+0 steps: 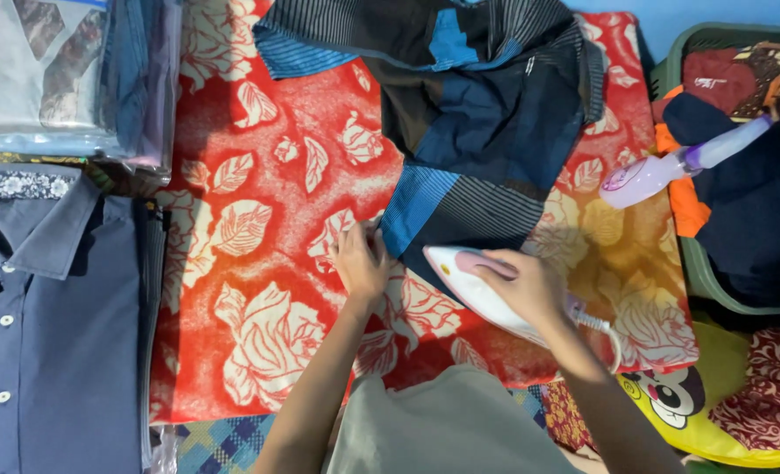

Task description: The person irons a dark blue shirt with striped sleeves on a red floral-patterned surface. They use a white iron to smooth the fabric, adjusting the shirt's position and sleeves as needed. A spray bottle is visible nearby, and the person occasionally sprays the shirt before continuing to iron.

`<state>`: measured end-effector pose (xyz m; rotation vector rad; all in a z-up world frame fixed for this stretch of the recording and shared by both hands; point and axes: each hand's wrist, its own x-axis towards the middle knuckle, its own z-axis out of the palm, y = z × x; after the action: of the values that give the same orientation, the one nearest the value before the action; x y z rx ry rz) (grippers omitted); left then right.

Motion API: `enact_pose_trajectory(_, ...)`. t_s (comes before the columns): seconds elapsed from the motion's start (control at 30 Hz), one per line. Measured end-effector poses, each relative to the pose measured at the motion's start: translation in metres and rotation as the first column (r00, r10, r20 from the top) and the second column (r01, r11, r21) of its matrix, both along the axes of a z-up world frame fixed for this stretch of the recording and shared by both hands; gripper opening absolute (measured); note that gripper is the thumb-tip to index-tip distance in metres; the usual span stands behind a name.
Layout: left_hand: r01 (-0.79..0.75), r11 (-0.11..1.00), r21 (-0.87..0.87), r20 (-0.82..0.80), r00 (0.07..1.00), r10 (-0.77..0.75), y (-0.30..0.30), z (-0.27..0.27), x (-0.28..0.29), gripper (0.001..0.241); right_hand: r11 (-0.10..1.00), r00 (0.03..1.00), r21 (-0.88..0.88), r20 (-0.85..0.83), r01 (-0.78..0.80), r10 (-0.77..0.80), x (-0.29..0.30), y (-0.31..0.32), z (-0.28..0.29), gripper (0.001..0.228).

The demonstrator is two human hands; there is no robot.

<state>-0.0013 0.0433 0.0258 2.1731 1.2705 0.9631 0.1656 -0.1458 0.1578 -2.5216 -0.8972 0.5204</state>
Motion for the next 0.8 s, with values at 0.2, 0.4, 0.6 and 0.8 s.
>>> enact_pose_trajectory(0.2,-0.032,0.999,-0.014,-0.010,0.999,0.032,-0.001,-0.007,0.002,0.020,0.979,0.984,-0.163,0.105,-0.126,0.144,-0.015,0.042,0.005,0.040)
enact_pose_trajectory(0.4,-0.086,0.995,0.051,-0.017,0.996,0.087,-0.001,-0.022,0.003,0.021,0.972,0.942,-0.078,0.238,-0.222,0.235,-0.021,0.096,-0.005,0.042)
enact_pose_trajectory(0.6,-0.130,0.988,0.080,-0.035,0.990,0.133,-0.005,0.006,0.000,0.011,0.972,0.961,-0.061,0.147,-0.226,0.232,-0.032,0.084,0.010,0.044)
enact_pose_trajectory(0.8,-0.144,0.982,0.121,-0.092,0.984,0.155,-0.001,0.008,0.004,0.017,0.969,0.965,-0.186,0.176,-0.161,0.194,-0.027,0.043,-0.003,0.048)
